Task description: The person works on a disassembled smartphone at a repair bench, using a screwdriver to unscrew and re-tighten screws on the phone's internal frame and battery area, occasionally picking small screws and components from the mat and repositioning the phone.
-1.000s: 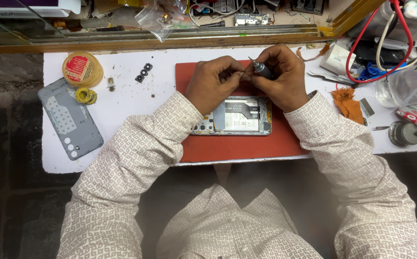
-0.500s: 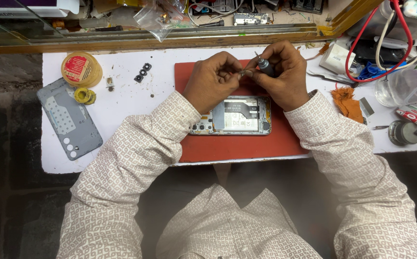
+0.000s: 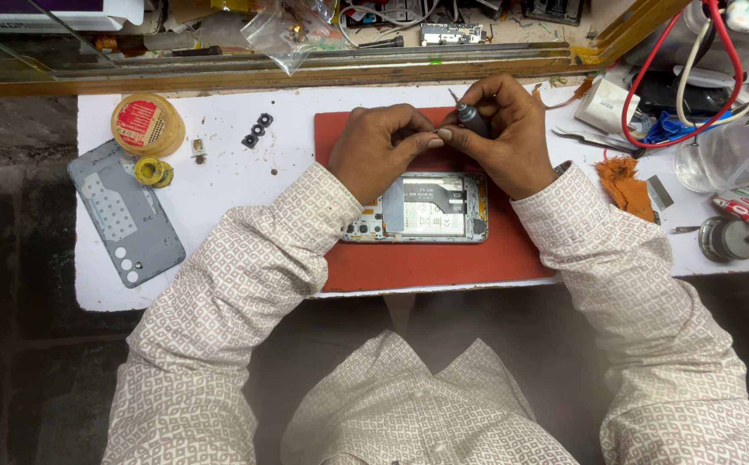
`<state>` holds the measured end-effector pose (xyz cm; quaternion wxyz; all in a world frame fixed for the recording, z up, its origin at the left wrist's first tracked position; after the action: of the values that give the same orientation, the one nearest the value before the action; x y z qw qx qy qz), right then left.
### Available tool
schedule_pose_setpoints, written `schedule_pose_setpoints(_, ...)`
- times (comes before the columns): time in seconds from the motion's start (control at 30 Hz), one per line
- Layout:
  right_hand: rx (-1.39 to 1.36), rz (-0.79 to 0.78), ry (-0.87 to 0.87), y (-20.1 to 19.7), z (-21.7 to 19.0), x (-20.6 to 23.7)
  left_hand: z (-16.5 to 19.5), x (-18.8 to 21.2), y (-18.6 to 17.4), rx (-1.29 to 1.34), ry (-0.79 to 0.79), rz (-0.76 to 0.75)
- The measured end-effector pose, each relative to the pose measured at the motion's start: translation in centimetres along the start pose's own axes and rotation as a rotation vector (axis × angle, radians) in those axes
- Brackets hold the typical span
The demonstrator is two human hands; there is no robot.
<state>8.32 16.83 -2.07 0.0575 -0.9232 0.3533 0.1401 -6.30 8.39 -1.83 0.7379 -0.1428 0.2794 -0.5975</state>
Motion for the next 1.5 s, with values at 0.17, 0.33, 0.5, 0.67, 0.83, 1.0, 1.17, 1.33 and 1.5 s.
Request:
schedule_pose_setpoints(0.17, 0.068, 0.000, 0.026, 0.1, 0.1, 0.3, 0.1, 0.0, 0.4, -0.022, 0.019, -0.011)
schedule_pose_setpoints(0.33, 0.076, -0.014, 0.054, 0.3, 0.2, 0.4, 0.8, 0.0, 0.2, 0.013, 0.155, 0.040)
schedule_pose_setpoints(0.5, 0.113, -0.004, 0.041, 0.3, 0.2, 0.5, 0.3, 0.0, 0.6, -0.075, 0.098, -0.009)
schedule_pose_setpoints(0.67, 0.073, 0.033, 0.081, -0.1, 0.8, 0.5, -0.2, -0.3, 1.2, -0.114, 0.050, -0.083)
schedule_pose_setpoints(0.83, 0.090, 0.018, 0.063, -0.1, 0.7, 0.5, -0.6, -0.4, 1.5, -0.105, 0.057, -0.091)
schedule_pose_setpoints(1.0, 0.027, 0.008, 0.051, 0.1, 0.6, 0.4, -0.6, -0.3, 1.7, -0.099, 0.061, -0.101)
schedule_pose_setpoints(1.17, 0.132, -0.005, 0.013, 0.2, 0.1, 0.4, -1.0, -0.5, 2.1, -0.124, 0.017, -0.143)
schedule_pose_setpoints(1.33, 0.230, -0.022, -0.018, 0.5, -0.3, 0.5, -1.1, -0.5, 1.9, -0.101, 0.041, -0.112)
schedule_pose_setpoints(1.5, 0.292, 0.004, -0.052, 0.3, -0.5, 0.5, -0.7, -0.4, 2.1, -0.140, 0.096, -0.094)
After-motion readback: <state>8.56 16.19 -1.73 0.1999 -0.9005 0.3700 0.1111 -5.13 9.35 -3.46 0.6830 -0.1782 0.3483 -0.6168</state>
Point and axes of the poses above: each hand's wrist, its own x-axis away from the middle knuckle, its own y-axis out of the palm, z = x × y, the point moved 8 cm from there along -x, towards the middle knuckle, and after that the axes turned 11 degrees about -x, right-handed, at the moved point
